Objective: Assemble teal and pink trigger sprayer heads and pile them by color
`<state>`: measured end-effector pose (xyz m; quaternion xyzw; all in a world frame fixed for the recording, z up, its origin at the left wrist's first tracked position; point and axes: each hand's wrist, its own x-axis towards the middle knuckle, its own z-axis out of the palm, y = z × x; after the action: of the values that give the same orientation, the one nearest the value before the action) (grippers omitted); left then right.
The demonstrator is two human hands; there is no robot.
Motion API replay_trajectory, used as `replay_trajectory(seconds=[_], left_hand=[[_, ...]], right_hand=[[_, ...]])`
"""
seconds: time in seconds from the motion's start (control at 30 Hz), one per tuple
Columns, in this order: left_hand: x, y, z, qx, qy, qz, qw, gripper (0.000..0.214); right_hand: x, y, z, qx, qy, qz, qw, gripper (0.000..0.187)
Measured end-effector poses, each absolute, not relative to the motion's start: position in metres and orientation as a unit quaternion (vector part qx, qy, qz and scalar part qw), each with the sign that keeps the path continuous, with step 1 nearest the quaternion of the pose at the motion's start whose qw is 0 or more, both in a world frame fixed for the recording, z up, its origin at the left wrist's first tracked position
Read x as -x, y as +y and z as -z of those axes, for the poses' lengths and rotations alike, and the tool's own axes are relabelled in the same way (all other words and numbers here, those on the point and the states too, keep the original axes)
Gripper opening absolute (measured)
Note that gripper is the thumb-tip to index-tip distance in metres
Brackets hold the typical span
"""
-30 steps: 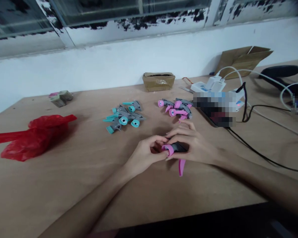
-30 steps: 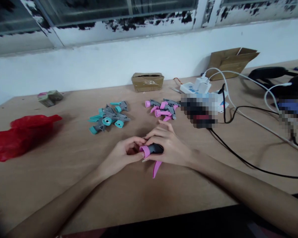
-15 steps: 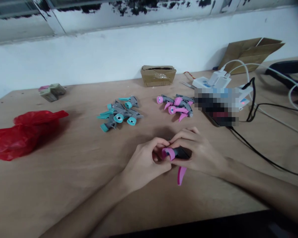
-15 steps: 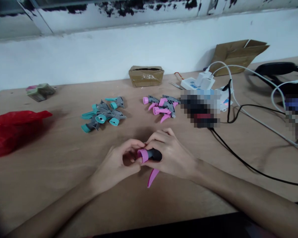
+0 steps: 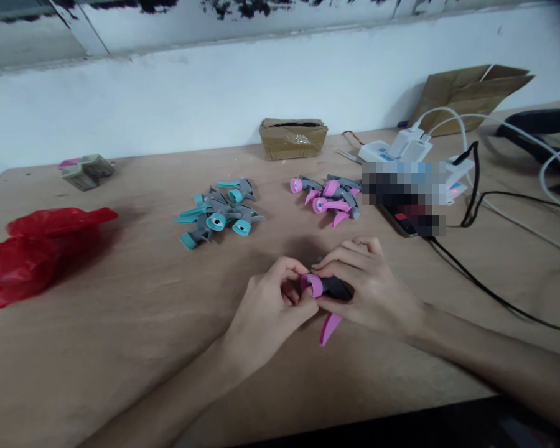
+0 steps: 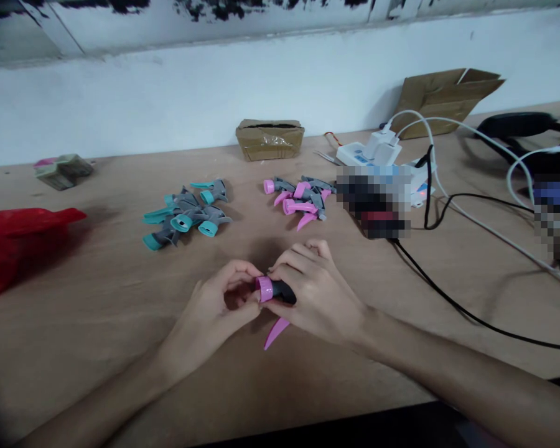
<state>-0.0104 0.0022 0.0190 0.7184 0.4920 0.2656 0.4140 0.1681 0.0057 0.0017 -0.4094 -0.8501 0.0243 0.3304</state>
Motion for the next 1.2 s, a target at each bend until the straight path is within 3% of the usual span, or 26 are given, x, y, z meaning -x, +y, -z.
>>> replay_trajectory(seconds=[0.13, 0.3, 0.53, 0.93, 1.2], left_hand=[[0.008, 0.000, -0.021, -0.722, 0.507, -0.262, 0.390, 0.026], [0.008, -0.002, -0.021, -0.724, 0.522, -0.263, 0.365, 0.018], [0.007, -0.003, -0.028, -0.754, 0.585, -0.213, 0.212, 0.005], [0.018, 0.014, -0.023, -0.748, 0.589, -0.244, 0.183, 0.012], [0.031, 0.036, -0.027, -0.660, 0.502, -0.332, 0.448, 0.018]], right_hand=[[-0.166, 0.004, -0.001, 0.407, -0.852, -0.011, 0.328, 0.009], [-0.164, 0.002, -0.004, 0.413, -0.852, 0.005, 0.321, 0.009], [-0.160, -0.004, -0.004, 0.442, -0.839, 0.066, 0.310, 0.008], [-0.165, 0.001, -0.005, 0.489, -0.808, 0.056, 0.325, 0.017], [-0.176, 0.014, -0.004, 0.436, -0.805, -0.109, 0.386, 0.027]])
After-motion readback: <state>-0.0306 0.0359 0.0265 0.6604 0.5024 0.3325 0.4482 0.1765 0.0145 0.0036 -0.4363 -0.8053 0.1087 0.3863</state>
